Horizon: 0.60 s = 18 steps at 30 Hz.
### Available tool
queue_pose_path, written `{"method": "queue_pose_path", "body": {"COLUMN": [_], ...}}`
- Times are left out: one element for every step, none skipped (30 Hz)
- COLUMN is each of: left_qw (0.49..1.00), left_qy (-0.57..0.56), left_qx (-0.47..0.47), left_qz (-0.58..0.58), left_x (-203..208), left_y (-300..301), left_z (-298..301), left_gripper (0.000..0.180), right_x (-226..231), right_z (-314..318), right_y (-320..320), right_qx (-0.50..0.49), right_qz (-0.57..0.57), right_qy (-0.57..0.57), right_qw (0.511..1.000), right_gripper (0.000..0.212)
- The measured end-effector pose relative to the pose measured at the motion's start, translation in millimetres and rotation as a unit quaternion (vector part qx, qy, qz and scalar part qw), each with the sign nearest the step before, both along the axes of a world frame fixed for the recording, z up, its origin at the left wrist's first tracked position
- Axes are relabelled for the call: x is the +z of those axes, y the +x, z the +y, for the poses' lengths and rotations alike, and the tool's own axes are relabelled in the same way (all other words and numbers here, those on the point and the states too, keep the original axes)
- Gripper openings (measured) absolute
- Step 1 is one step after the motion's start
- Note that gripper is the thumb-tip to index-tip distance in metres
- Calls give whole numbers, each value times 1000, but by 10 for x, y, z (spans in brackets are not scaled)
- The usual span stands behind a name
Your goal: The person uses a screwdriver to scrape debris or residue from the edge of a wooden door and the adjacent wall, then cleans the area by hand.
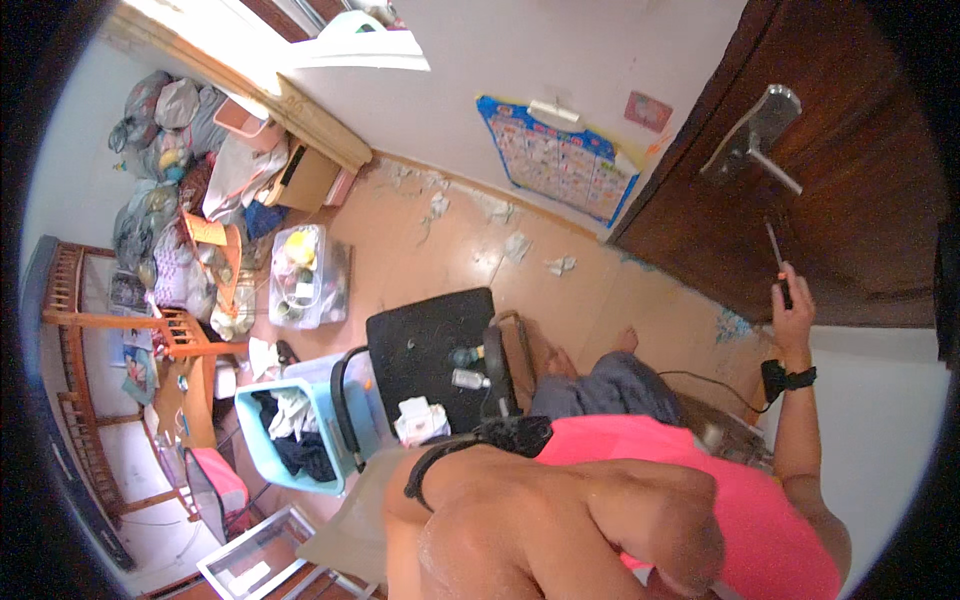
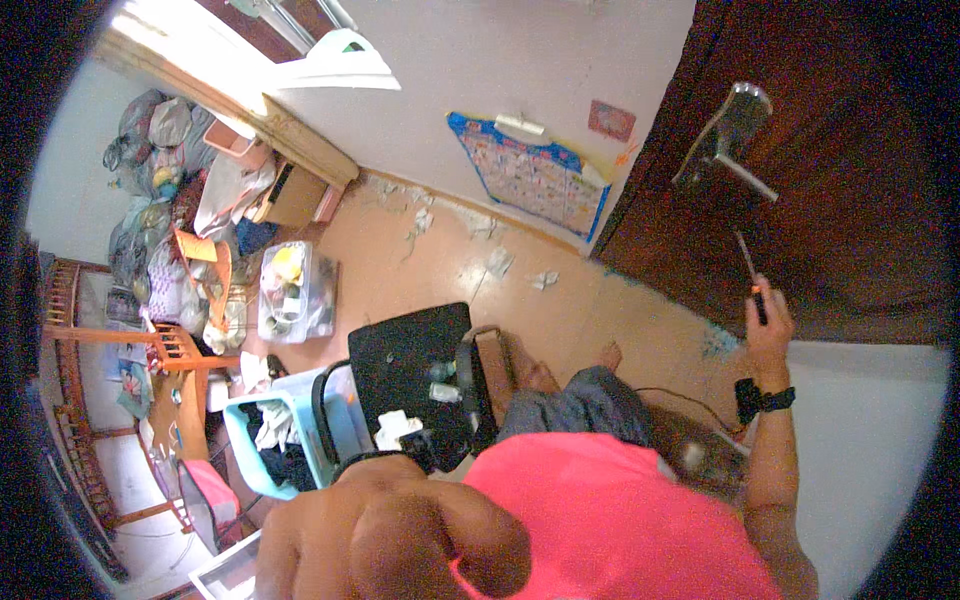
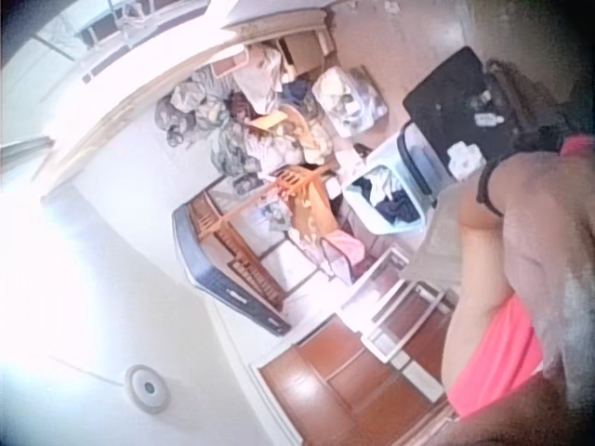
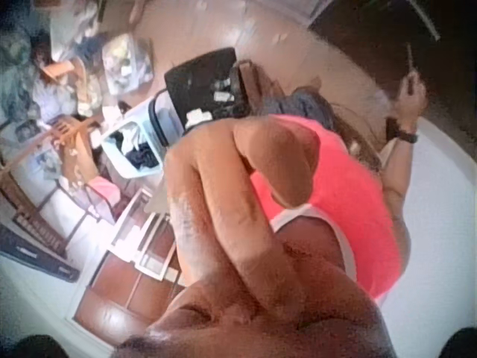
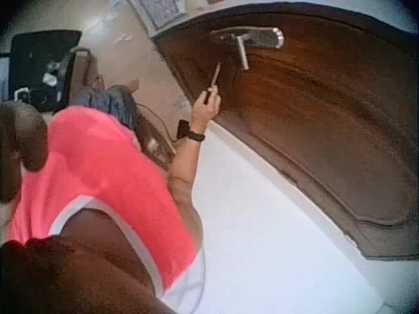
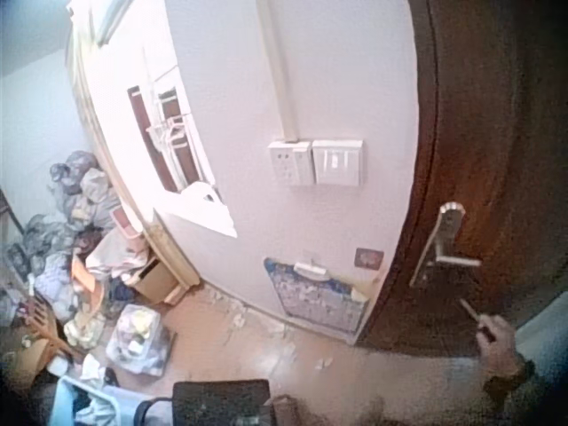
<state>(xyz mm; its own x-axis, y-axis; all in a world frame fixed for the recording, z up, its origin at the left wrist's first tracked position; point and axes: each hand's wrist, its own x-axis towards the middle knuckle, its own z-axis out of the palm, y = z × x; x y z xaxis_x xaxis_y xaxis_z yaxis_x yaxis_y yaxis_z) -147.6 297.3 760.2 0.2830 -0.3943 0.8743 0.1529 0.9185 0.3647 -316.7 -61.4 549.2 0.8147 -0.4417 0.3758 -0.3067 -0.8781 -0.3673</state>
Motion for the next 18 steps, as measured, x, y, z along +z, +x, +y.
{"method": "queue_pose_path", "body": {"left_qw": [1000,999,998,996,994,991,988,984,978,970,962,954,967,977,993,987,994,998], "left_qy": [-24,-44,-63,-84,-104,-125,-145,-169,-193,-217,-236,-254,-226,-197,-104,-10,0,-4], "left_qx": [-8,-10,-11,-14,-13,-10,-5,8,24,47,73,93,65,40,-56,-150,-89,-50], "left_qz": [8,14,17,25,30,37,44,59,74,95,113,129,101,74,5,-64,-58,-45], "left_x": [34,57,75,83,98,112,129,148,173,188,174,156,82,3,-28,-60,-80,-184], "left_y": [-35,-58,-91,-99,-105,-128,-128,-173,-194,-239,-265,-267,-182,-87,119,240,259,281], "left_z": [-1,-4,-6,-23,-52,-76,-111,-153,-198,-227,-228,-245,-132,-16,175,264,242,243], "left_gripper": [28,27,26,26,25,24,24,23,23,22,22,22,20,18,25,32,31,31], "right_x": [49,65,49,47,76,164,180,186,202,251,278,301,325,355,385,424,422,387], "right_z": [-5,-40,-74,-113,-106,-72,-53,-40,-45,-20,-6,1,29,61,76,87,99,115], "right_y": [-78,-130,-215,-344,-407,-458,-496,-555,-572,-597,-591,-570,-598,-620,-616,-621,-619,-613], "right_qx": [-5,-3,0,-24,-47,-45,-48,-43,-37,-38,-40,-29,-22,-25,-35,-45,-48,-47], "right_qz": [-7,12,7,32,53,69,60,62,65,64,61,40,18,16,32,48,45,51], "right_qy": [-7,20,22,16,9,9,5,9,13,42,38,16,-4,-7,1,9,3,-13], "right_qw": [1000,1000,1000,999,997,997,997,997,997,996,997,999,1000,1000,999,998,998,998], "right_gripper": [40,39,39,39,39,39,39,40,40,40,40,40,40,40,41,41,41,41]}}
